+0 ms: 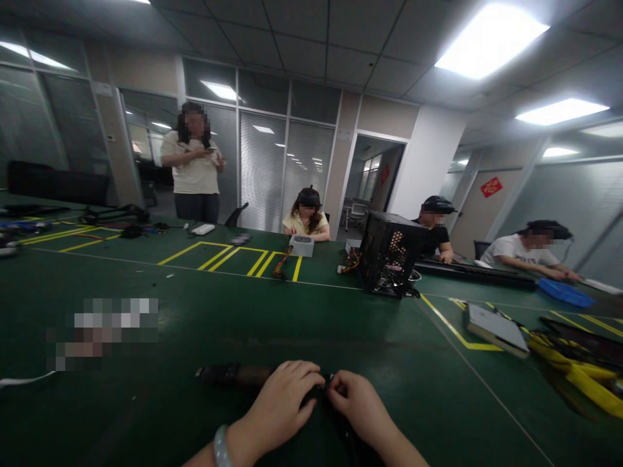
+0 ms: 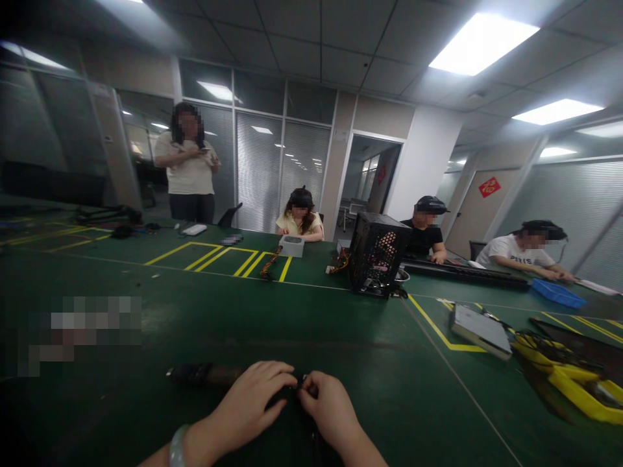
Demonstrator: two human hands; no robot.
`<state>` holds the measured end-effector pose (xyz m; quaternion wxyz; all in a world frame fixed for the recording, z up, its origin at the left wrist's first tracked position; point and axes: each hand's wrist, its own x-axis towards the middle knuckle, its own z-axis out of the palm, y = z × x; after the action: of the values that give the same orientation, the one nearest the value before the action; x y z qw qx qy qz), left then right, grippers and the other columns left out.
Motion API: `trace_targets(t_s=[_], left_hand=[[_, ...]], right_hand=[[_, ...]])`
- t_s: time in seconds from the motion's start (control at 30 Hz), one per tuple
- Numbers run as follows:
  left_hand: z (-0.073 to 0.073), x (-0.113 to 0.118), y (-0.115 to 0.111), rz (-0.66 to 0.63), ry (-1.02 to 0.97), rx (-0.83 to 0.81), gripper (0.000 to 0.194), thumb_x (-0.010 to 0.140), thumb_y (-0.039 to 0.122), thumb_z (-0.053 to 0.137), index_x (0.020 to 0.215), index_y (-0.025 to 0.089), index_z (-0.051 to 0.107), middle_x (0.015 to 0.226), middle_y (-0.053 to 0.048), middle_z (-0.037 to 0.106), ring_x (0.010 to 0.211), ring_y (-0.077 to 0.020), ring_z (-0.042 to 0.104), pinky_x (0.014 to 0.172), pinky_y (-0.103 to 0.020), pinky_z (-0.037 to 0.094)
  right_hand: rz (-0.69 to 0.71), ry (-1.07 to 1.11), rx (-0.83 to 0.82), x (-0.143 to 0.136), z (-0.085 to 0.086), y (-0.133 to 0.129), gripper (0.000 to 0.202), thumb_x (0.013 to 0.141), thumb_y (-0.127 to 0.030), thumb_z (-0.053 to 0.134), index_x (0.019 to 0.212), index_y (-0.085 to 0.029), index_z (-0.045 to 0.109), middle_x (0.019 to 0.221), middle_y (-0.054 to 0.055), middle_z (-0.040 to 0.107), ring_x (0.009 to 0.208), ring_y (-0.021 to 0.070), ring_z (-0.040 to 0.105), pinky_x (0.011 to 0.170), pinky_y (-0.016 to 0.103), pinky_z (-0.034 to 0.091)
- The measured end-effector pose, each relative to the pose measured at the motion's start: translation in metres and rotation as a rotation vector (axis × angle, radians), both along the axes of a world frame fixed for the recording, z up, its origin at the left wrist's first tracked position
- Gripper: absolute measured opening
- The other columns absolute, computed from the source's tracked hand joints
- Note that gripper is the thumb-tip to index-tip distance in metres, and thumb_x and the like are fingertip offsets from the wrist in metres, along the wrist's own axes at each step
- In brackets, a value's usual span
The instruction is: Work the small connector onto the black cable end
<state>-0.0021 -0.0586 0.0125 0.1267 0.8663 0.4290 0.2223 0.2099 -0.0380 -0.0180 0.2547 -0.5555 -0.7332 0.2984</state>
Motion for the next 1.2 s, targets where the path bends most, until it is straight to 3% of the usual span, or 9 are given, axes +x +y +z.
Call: trace_targets(t_s=[0.27, 0.5, 0.7, 0.87, 0.97, 1.2], left_hand=[[0.0006, 0.0016, -0.0005, 0.01, -0.012, 0.008, 0.045, 0.08, 0.017, 0.063, 0.122, 0.031, 0.055, 0.126, 0.001, 0.058, 0.117, -0.0218, 0.052, 0.103, -0.039, 0.037], [-0.0004, 0.0003, 0.0008, 0.006, -0.033, -0.005, 0.035, 0.08, 0.018, 0.064, 0.112, 0.03, 0.058, 0.125, 0.002, 0.058, 0.118, -0.0213, 0.051, 0.104, -0.039, 0.036], [-0.0005, -0.0005, 0.0002, -0.003, -0.03, -0.009, 0.037, 0.081, 0.019, 0.064, 0.115, 0.033, 0.058, 0.126, 0.003, 0.057, 0.117, -0.0217, 0.051, 0.102, -0.039, 0.037], [-0.0018, 0.0001, 0.001, 0.024, -0.039, -0.001, 0.043, 0.081, 0.02, 0.064, 0.121, 0.028, 0.053, 0.124, 0.0, 0.059, 0.114, -0.0217, 0.052, 0.103, -0.039, 0.037], [-0.0033, -0.0001, 0.002, 0.013, -0.027, 0.009, 0.034, 0.083, 0.021, 0.062, 0.116, 0.026, 0.056, 0.125, -0.001, 0.058, 0.117, -0.0225, 0.051, 0.104, -0.039, 0.036], [0.0018, -0.0005, 0.0003, -0.014, -0.016, 0.0, 0.035, 0.082, 0.02, 0.061, 0.115, 0.031, 0.058, 0.126, 0.0, 0.057, 0.116, -0.0236, 0.052, 0.101, -0.042, 0.037]], right_hand=[[-0.011, 0.007, 0.011, 0.0, -0.0002, 0.0, 0.008, 0.079, -0.021, 0.058, 0.075, -0.019, 0.064, 0.067, -0.002, 0.064, 0.062, 0.0123, 0.056, 0.057, 0.02, 0.034], [0.006, 0.014, -0.01, 0.0006, 0.0009, 0.0002, 0.008, 0.08, -0.022, 0.059, 0.076, -0.019, 0.066, 0.069, -0.001, 0.065, 0.063, 0.0126, 0.057, 0.058, 0.02, 0.035], [0.025, 0.02, -0.03, -0.0001, 0.0067, -0.0008, 0.008, 0.08, -0.022, 0.058, 0.077, -0.019, 0.065, 0.069, -0.001, 0.065, 0.062, 0.0125, 0.057, 0.058, 0.02, 0.036], [0.015, 0.013, -0.03, -0.0002, 0.0075, -0.0016, 0.008, 0.08, -0.023, 0.059, 0.075, -0.019, 0.064, 0.069, -0.002, 0.065, 0.062, 0.0125, 0.057, 0.058, 0.02, 0.036], [0.022, 0.024, -0.045, 0.0, 0.0079, -0.0023, 0.009, 0.081, -0.024, 0.058, 0.077, -0.019, 0.064, 0.07, -0.001, 0.066, 0.064, 0.0129, 0.057, 0.059, 0.02, 0.036], [0.019, 0.028, -0.056, 0.0001, 0.0044, -0.001, 0.01, 0.082, -0.025, 0.058, 0.079, -0.019, 0.065, 0.07, -0.001, 0.066, 0.064, 0.0136, 0.058, 0.058, 0.021, 0.036]])
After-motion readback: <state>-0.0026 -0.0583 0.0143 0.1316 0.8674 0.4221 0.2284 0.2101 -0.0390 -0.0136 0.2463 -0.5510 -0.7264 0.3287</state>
